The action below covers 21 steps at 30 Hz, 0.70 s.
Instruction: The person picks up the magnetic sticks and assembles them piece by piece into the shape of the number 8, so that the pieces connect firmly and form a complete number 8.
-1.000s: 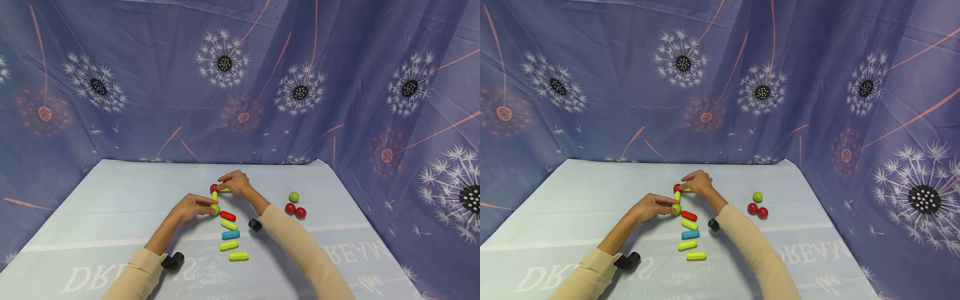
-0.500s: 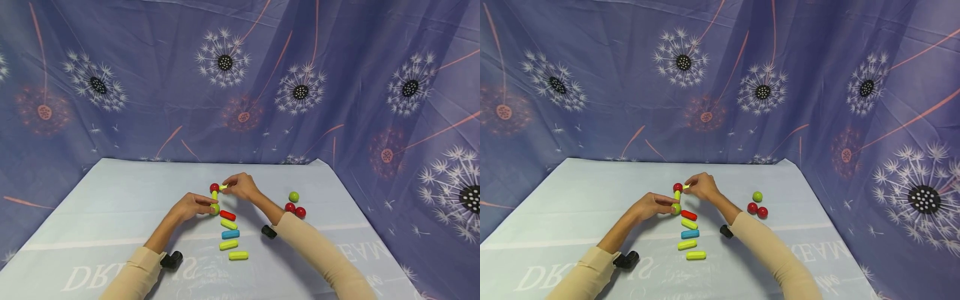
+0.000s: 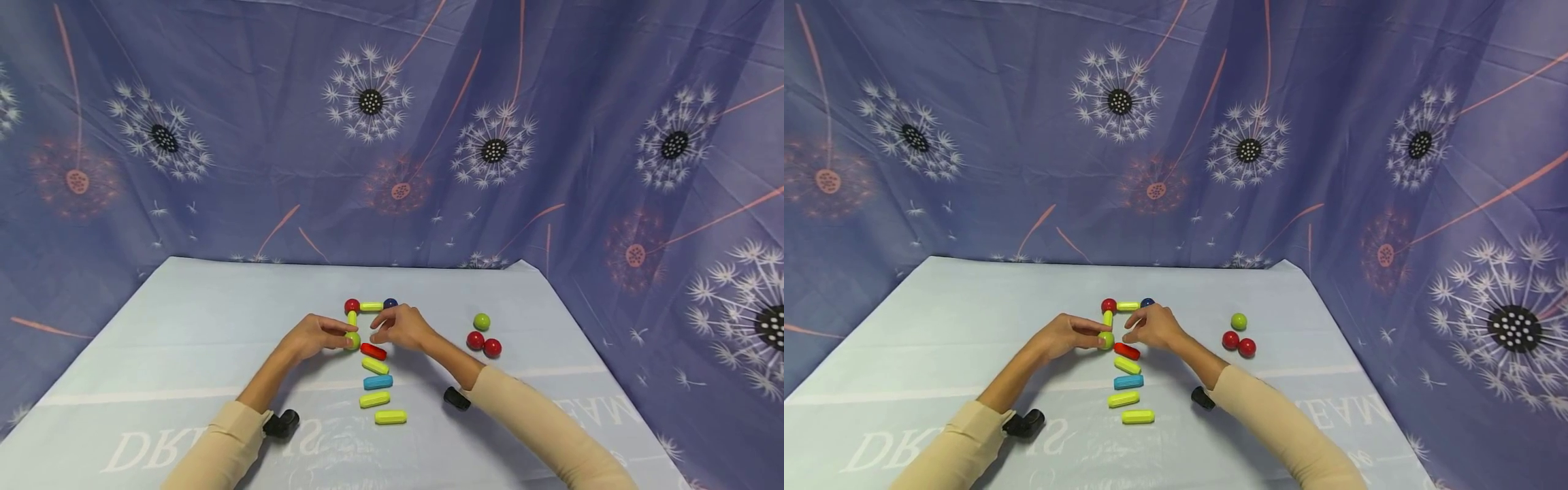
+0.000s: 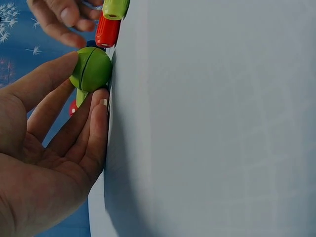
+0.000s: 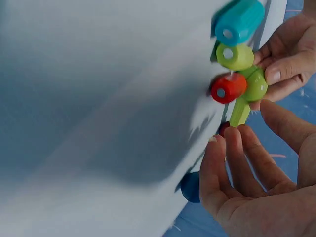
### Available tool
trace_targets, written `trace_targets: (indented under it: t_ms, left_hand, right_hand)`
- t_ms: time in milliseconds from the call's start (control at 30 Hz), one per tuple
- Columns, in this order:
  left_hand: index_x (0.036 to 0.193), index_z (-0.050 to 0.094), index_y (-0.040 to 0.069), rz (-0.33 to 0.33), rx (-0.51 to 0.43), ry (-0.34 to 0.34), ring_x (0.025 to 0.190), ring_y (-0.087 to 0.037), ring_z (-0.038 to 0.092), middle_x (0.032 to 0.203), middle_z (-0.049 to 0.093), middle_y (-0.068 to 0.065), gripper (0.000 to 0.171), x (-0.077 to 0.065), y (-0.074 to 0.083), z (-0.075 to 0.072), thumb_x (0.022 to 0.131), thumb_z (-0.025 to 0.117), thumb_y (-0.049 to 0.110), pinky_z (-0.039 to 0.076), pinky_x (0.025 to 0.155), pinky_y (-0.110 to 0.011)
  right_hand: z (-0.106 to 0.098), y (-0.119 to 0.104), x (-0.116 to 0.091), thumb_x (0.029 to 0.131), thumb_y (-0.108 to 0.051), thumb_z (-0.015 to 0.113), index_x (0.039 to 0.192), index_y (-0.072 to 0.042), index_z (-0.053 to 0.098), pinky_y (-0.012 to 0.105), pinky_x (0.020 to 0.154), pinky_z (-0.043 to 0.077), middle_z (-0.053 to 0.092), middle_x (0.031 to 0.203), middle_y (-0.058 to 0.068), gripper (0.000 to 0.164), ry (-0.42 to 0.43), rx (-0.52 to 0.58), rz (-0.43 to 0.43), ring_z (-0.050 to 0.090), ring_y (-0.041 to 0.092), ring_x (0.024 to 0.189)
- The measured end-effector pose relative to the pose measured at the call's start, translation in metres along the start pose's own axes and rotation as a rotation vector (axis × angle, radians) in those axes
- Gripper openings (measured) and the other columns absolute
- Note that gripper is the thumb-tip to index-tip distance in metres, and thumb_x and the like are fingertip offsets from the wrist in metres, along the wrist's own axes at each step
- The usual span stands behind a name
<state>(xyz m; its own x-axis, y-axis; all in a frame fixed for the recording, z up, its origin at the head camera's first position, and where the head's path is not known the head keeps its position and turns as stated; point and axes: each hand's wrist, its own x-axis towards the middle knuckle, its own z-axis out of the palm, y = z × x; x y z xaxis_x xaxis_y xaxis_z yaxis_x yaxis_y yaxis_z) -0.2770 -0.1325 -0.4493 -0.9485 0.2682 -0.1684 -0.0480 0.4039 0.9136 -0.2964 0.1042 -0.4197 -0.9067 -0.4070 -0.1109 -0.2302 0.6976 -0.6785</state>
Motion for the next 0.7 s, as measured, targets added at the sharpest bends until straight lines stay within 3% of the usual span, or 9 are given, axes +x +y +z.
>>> trace_targets:
  t_ms: [333,700]
  left_hand:
    - [0.116,0.078,0.009,0.007,-0.011,-0.001,0.094,-0.013,0.068,0.107,0.078,-0.006,0.033,-0.001,0.002,0.001,0.086,0.082,0.021,0.055,0.081,-0.032]
    - [0.116,0.078,0.011,-0.012,-0.007,0.006,0.096,-0.013,0.067,0.108,0.078,-0.004,0.033,-0.002,0.003,0.001,0.085,0.083,0.023,0.053,0.082,-0.031]
  right_hand:
    - [0.005,0.008,-0.009,0.083,-0.023,0.082,0.102,-0.018,0.080,0.028,0.069,0.047,0.075,0.085,-0.004,0.020,-0.056,0.021,0.009,0.062,0.013,0.078]
    - [0.010,0.013,-0.013,0.080,-0.018,0.084,0.097,-0.013,0.081,0.026,0.067,0.044,0.072,0.077,-0.004,0.018,-0.055,0.018,-0.030,0.058,0.011,0.071]
